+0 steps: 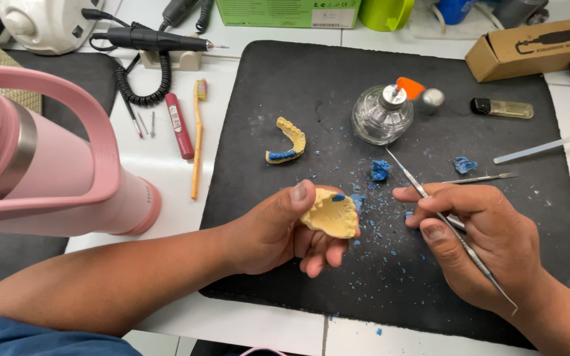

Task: The person applies blue wax to a yellow dental cast using a metal spatula. They repeatedly heat the spatula in a flame and press the softened wax into the indentations of the cast.

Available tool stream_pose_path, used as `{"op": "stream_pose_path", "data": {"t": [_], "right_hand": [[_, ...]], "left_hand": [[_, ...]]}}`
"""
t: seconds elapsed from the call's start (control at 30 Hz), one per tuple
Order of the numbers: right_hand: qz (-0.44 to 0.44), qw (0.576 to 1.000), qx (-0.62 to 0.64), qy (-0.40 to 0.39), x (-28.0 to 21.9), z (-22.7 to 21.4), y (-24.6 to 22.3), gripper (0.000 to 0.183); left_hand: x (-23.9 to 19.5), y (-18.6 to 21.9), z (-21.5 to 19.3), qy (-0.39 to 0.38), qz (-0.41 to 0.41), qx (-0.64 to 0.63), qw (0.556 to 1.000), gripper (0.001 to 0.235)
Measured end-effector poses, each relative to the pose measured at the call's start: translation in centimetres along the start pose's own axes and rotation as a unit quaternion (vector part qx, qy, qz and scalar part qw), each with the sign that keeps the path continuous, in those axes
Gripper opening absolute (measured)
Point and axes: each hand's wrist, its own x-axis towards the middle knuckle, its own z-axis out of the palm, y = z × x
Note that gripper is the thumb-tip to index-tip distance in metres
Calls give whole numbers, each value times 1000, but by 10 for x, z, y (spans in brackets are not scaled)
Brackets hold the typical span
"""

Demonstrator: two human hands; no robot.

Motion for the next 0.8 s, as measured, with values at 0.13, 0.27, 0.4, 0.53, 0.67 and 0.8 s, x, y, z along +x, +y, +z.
{"op": "stream_pose_path", "data": {"t": [0.13, 0.27, 0.4, 0.53, 0.67, 0.8], "right_hand": [[-14, 997, -77, 16, 5, 3, -3, 23], [-26, 996, -86, 4, 6, 3, -8, 22], [-36, 999, -24, -7, 6, 4, -11, 28], [-45, 999, -3, -15, 6, 3, -14, 30], [-23, 1000, 1, 13, 5, 7, -14, 26], [22, 999, 24, 42, 5, 6, -11, 21]], "left_hand": [[2, -3, 0, -47, -9, -89, 995, 91], [3, -3, -1, -60, -15, -107, 992, 97], [3, -3, 0, -75, -24, -123, 989, 100], [2, -3, 2, -73, -28, -115, 990, 101], [4, -4, 2, -61, -35, -90, 993, 99], [4, -1, 5, -56, -35, -61, 996, 97]]}}
